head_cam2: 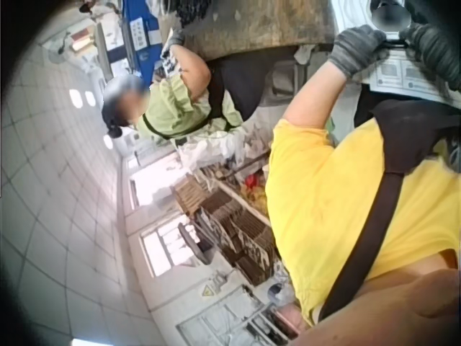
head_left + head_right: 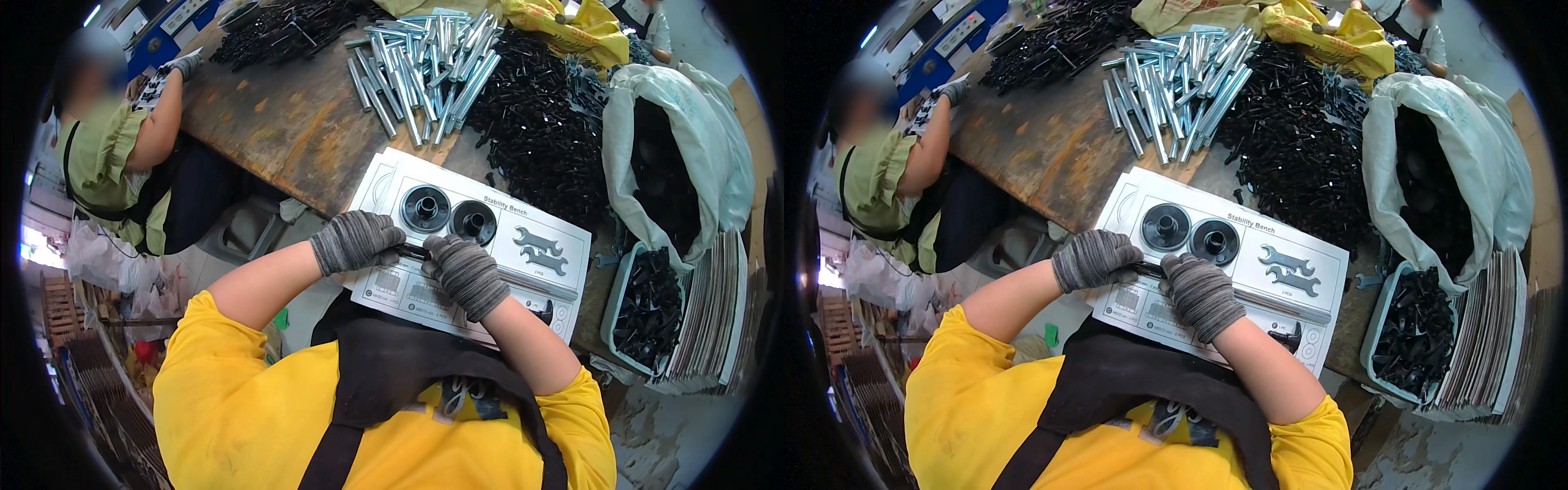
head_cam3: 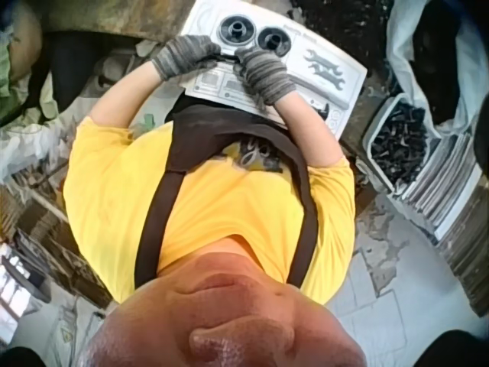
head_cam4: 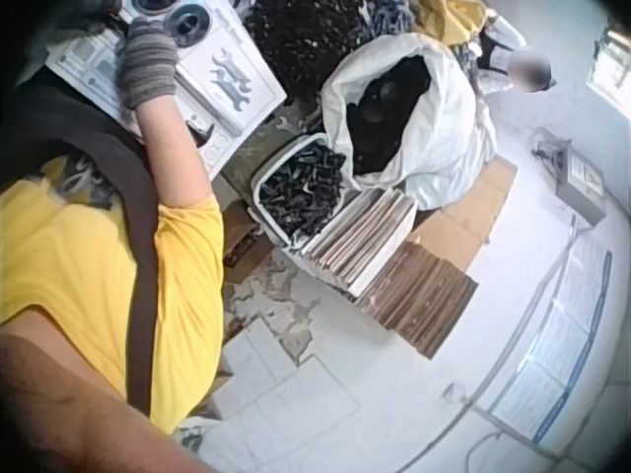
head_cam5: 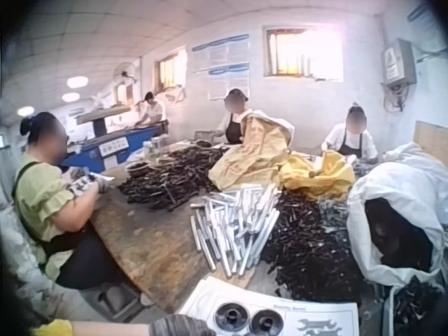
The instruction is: The person places various metal hardware components onto a printed assembly template on a table. They pick up bolts, nuts, and washers from piles and position them into designated slots on the template, then move the template aside to repeat the process with a new one.
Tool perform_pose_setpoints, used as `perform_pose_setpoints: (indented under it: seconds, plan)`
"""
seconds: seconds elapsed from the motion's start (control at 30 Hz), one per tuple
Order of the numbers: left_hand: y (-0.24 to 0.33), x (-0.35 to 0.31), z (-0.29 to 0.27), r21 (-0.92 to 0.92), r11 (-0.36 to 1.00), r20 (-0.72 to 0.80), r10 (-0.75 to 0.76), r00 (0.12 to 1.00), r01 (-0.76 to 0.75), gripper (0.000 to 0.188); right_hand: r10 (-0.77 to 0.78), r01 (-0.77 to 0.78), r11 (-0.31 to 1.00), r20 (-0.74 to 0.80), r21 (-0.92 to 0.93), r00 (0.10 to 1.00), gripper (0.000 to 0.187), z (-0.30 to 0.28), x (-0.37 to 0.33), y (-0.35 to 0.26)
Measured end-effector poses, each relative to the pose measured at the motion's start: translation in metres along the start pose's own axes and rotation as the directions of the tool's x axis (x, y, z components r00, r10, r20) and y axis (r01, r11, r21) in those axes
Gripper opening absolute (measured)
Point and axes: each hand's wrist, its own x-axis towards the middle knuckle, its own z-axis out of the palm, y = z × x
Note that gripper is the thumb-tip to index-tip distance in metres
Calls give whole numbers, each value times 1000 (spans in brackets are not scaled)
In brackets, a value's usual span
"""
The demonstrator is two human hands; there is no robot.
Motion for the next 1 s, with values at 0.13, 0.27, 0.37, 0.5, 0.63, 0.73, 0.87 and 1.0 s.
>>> perform_pose_setpoints:
  seconds: [0.13,0.27,0.37,0.5,0.63,0.73,0.87,1.0]
  plan:
    - [-5,0,0,-79,996,-63,36,997,-41,31,-126,141,987,-176,75,976,28,-1,-9,10]
    - [-12,22,-17,-346,937,-353,-88,932,-43,31,77,21,950,-301,311,950,28,-41,-4,70]
    - [-3,81,-43,-445,871,-182,-318,930,211,33,269,-285,958,-427,29,863,23,-63,13,114]
    - [-21,166,-18,-289,881,52,-377,925,375,39,338,-399,907,-333,-134,880,28,-77,60,128]
    - [-10,219,-1,-118,862,234,-459,857,493,48,455,-479,827,-152,-294,878,29,-73,93,120]
    - [-18,233,29,-243,828,140,-485,863,505,39,409,-446,824,-178,-349,895,30,-67,97,125]
    - [-34,244,35,-125,817,126,-549,826,562,35,276,-305,858,-130,-412,952,22,-83,85,126]
    - [-56,243,31,-123,768,147,-612,777,628,36,313,-346,890,-153,-296,937,25,-77,84,146]
